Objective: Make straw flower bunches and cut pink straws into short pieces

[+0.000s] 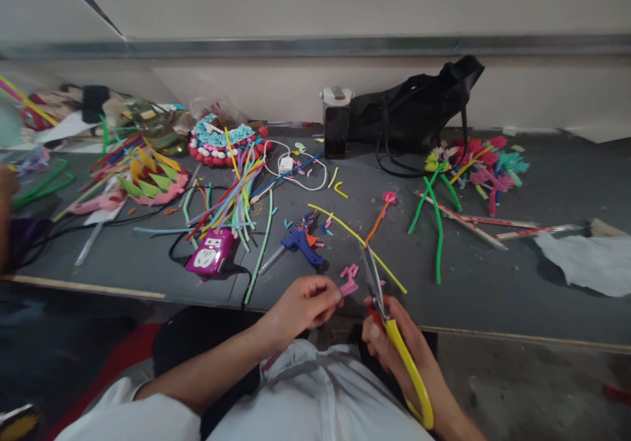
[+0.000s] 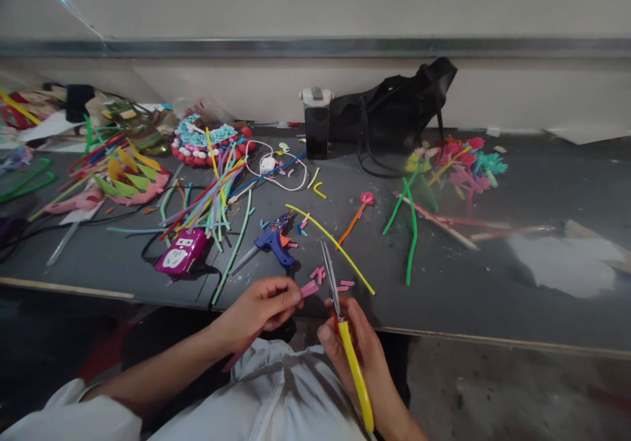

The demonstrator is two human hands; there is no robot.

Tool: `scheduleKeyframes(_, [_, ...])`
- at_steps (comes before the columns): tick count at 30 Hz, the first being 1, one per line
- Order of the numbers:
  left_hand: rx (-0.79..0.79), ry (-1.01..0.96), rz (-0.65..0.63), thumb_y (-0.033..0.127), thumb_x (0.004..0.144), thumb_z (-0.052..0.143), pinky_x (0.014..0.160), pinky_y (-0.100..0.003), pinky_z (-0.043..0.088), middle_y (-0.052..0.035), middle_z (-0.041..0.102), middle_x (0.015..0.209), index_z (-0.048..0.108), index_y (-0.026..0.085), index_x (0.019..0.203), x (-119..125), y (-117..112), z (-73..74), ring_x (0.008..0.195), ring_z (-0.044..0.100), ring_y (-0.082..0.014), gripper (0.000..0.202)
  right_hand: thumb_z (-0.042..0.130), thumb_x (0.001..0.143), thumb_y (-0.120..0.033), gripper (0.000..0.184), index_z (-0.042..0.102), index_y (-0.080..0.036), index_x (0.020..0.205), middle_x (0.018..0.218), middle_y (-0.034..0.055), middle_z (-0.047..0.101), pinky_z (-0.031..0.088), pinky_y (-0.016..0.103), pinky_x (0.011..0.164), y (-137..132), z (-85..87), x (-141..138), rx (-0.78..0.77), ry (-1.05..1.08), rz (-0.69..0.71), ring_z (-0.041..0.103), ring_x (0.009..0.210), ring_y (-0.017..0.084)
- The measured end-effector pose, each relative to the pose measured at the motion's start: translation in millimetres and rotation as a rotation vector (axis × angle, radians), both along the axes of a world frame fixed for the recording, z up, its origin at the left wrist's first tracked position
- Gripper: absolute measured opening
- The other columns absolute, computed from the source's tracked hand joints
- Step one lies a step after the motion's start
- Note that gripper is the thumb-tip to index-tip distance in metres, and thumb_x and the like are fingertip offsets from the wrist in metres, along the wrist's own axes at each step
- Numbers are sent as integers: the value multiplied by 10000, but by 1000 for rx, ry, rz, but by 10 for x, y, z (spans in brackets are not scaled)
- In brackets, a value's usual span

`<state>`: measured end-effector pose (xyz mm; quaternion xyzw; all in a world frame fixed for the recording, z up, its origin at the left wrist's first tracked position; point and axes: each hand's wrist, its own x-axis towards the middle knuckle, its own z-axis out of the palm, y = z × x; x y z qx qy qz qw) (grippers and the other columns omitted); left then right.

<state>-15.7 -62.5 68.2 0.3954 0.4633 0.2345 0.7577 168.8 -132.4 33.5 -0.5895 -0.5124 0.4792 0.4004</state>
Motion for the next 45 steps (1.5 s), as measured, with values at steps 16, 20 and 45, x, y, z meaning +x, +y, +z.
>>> scheduleKeyframes(16, [15, -48, 64, 417, 806, 614, 397, -200, 136, 73, 395, 485, 564, 138, 753, 64, 63, -7, 406, 236, -31, 288, 509, 760, -759, 667, 462, -197, 1117, 683, -9, 554, 426, 230, 492, -77, -207, -61, -48, 17, 203, 516, 538, 131])
scheduleKeyframes(20, [-2, -42, 58, 406, 795, 625, 397, -193, 139, 74, 393, 483, 564, 137, 745, 61, 62, -5, 409, 238, -30, 281, 506, 777, -741, 647, 457, -200, 1130, 682, -13, 551, 414, 223, 475, -73, -222, -42, -32, -6, 230, 516, 535, 128])
scheduleKeyframes(45, [-25, -36, 33, 400, 736, 641, 403, -199, 110, 79, 402, 462, 506, 154, 705, 89, 43, -9, 396, 232, -25, 282, 546, 829, -617, 525, 501, -191, 1133, 681, -13, 554, 442, 215, 489, -67, -306, -30, 35, -52, 247, 529, 537, 129])
